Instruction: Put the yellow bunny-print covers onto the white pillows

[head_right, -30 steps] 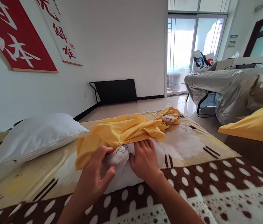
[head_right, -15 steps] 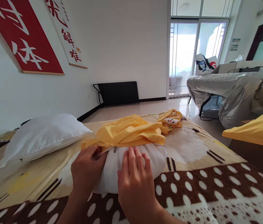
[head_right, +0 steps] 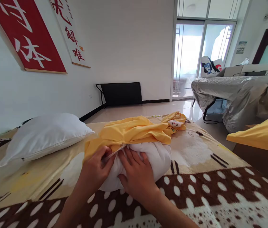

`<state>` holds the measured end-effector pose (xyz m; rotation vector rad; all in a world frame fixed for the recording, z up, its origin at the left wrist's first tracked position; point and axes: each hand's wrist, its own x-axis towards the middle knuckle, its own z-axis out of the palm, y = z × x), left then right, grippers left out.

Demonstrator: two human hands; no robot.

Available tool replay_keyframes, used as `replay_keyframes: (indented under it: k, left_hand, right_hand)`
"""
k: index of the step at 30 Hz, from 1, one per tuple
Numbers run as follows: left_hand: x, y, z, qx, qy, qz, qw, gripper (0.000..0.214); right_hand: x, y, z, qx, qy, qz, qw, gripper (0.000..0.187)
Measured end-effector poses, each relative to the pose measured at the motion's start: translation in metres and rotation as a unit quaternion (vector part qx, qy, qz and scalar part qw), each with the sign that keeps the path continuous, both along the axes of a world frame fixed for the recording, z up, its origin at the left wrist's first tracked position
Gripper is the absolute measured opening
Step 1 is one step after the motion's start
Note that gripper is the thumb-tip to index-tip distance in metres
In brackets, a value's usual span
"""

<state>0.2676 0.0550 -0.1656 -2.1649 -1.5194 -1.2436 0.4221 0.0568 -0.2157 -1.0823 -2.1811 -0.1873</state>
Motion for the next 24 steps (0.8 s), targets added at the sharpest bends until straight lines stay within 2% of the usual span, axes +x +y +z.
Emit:
replay_keyframes:
  k: [2,5,8,11,14,18,21,24]
  left_hand:
    - [0.009,-0.005,0.0,0.05,0.074,-0.017,0.996,0.012]
    - [0.026,-0.01,-0.006,0.123,0.193,-0.001,0.974,0.017]
    - [0.037,-0.011,-0.013,0.154,0.242,0.013,0.958,0.019]
    - [0.033,-0.009,-0.013,0.16,0.205,-0.036,0.965,0.012]
    - [0.013,-0.001,-0.008,0.13,0.088,-0.078,0.984,0.022]
    - [-0.021,0.02,-0.011,0.064,-0.007,-0.004,0.998,0.023]
    - [-0.029,0.036,-0.024,0.001,-0.016,-0.007,1.0,0.032]
    - [-0.023,0.044,-0.038,0.035,-0.024,-0.008,0.999,0.031]
  right_hand:
    - [0.003,0.002,0.001,0.001,-0.001,0.002,1.0,0.052]
    - [0.005,0.004,0.0,0.006,-0.009,0.006,1.0,0.039]
    - [0.007,0.009,-0.003,0.019,0.002,-0.018,1.0,0.033]
    - [0.014,0.016,-0.001,0.048,0.036,-0.078,0.995,0.033]
    - [0.028,0.027,0.005,0.093,0.058,-0.14,0.984,0.047]
    - [0.048,0.042,0.01,0.159,0.092,-0.192,0.964,0.052]
    - [0.056,0.049,0.004,0.218,0.134,-0.193,0.947,0.047]
    - [0.054,0.049,-0.004,0.281,0.186,-0.193,0.922,0.039]
